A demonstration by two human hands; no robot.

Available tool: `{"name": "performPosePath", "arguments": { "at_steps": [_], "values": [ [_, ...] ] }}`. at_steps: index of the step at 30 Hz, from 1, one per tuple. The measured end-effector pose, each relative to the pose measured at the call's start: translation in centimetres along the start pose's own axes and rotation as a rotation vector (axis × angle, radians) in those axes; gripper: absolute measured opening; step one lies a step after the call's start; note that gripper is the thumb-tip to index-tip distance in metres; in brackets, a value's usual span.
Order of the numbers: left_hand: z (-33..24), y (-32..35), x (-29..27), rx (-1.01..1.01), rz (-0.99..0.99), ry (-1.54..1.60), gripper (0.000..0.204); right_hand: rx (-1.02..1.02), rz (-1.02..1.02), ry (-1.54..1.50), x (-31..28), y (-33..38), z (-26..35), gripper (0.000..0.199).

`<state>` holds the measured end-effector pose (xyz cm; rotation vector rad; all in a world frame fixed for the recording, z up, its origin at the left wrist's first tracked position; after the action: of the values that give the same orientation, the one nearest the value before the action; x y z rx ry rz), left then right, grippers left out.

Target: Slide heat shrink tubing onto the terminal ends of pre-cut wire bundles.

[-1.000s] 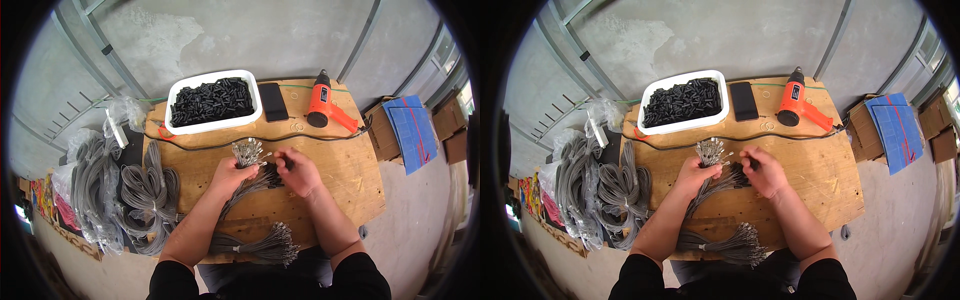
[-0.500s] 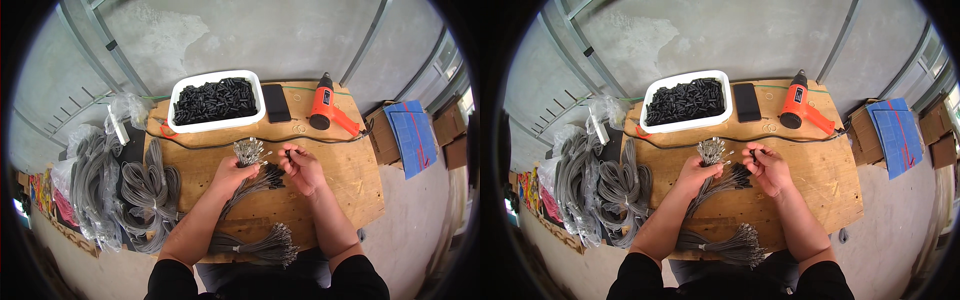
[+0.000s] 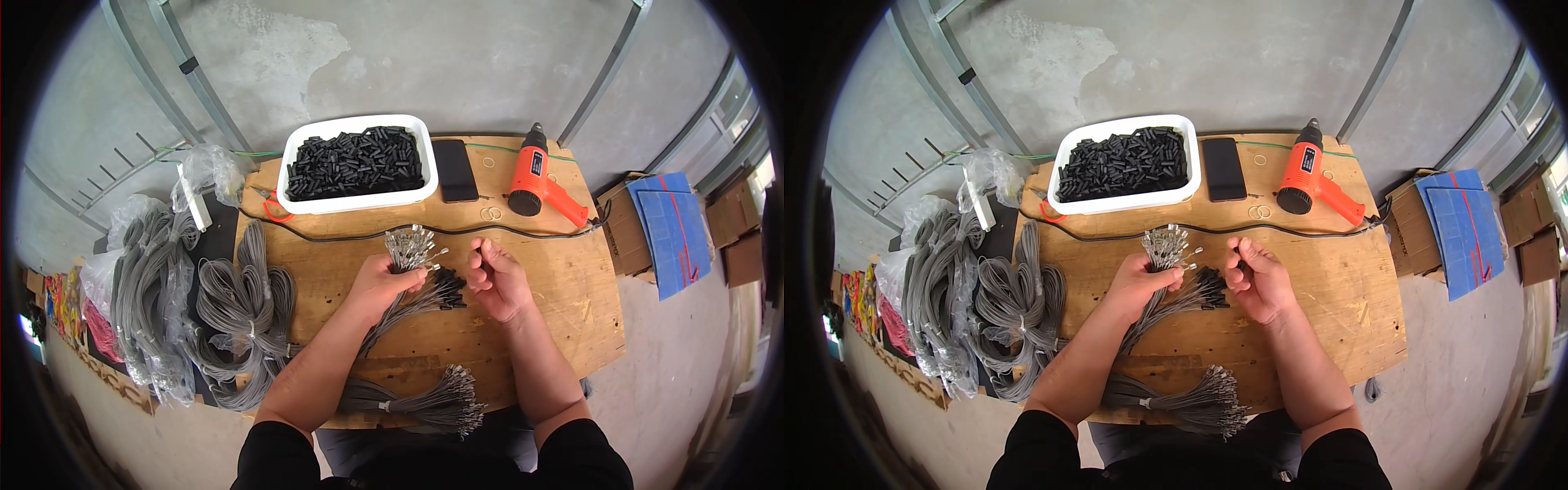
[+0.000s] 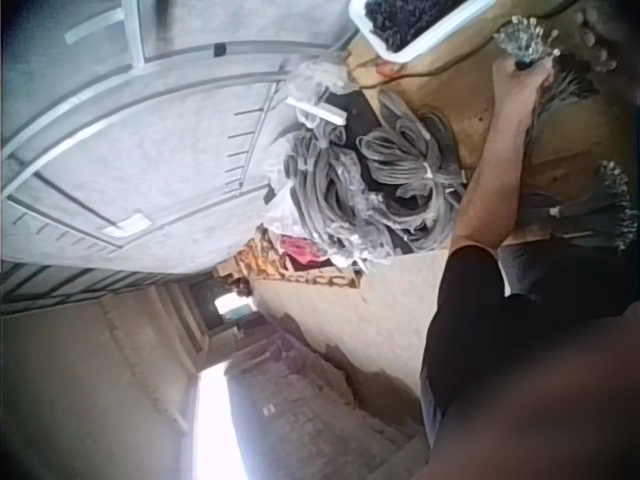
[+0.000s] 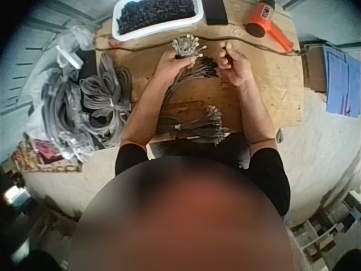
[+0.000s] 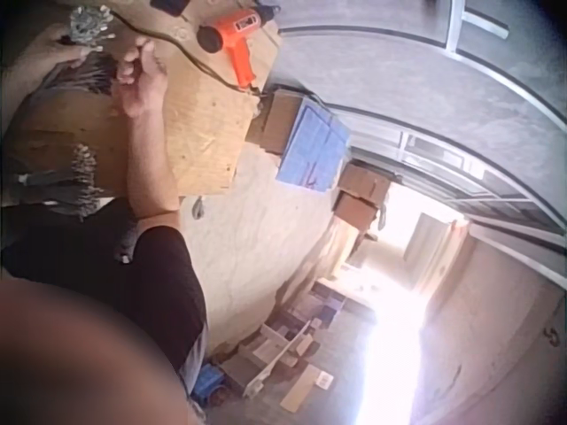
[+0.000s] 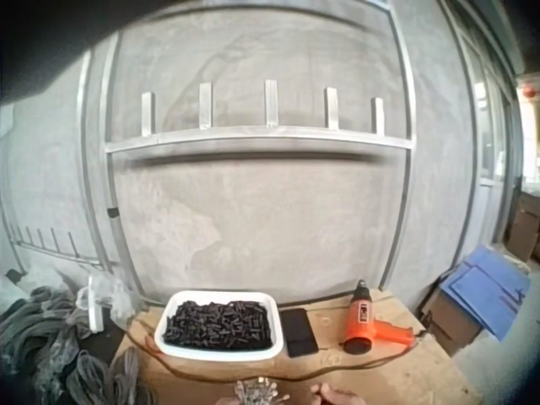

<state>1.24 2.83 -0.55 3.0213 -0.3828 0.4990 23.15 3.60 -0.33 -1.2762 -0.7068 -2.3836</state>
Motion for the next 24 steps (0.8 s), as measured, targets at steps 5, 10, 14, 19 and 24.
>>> {"name": "performPosePath", "arguments": {
  "at_steps": [5, 10, 14, 19, 24],
  "values": [
    [0.0, 0.1, -0.1, 0.007, -0.007, 0.013, 0.014, 0.035, -0.185, 0.311, 1.4, 0.3, -0.7, 0.023],
    [-0.2, 0.1, 0.0, 0.000, -0.012, 0.017, 0.015, -0.021, -0.175, 0.387, 1.9, 0.2, -1.3, 0.018],
    [-0.2, 0.1, 0.0, -0.004, -0.011, 0.003, 0.015, -0.046, -0.197, 0.432, 0.7, 0.0, -1.6, 0.013],
    [-0.2, 0.1, -0.1, 0.001, -0.003, 0.005, 0.015, -0.017, -0.203, 0.381, 0.4, -0.2, -1.8, 0.014],
    [-0.5, 0.2, 0.1, -0.003, -0.010, 0.013, 0.012, -0.029, -0.249, 0.418, 1.8, 0.0, -1.9, 0.013]
  ]
}}
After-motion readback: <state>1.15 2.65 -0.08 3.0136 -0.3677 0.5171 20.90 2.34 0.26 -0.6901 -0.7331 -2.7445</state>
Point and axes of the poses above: each hand's wrist, its own y-axis away from the middle knuckle, its own x-axis out of the palm, z = x × y, the point moved 3 cm from there along -y, towards the middle knuckle, and after that the axes turned 10 degrees about x, right-handed, at the moved point
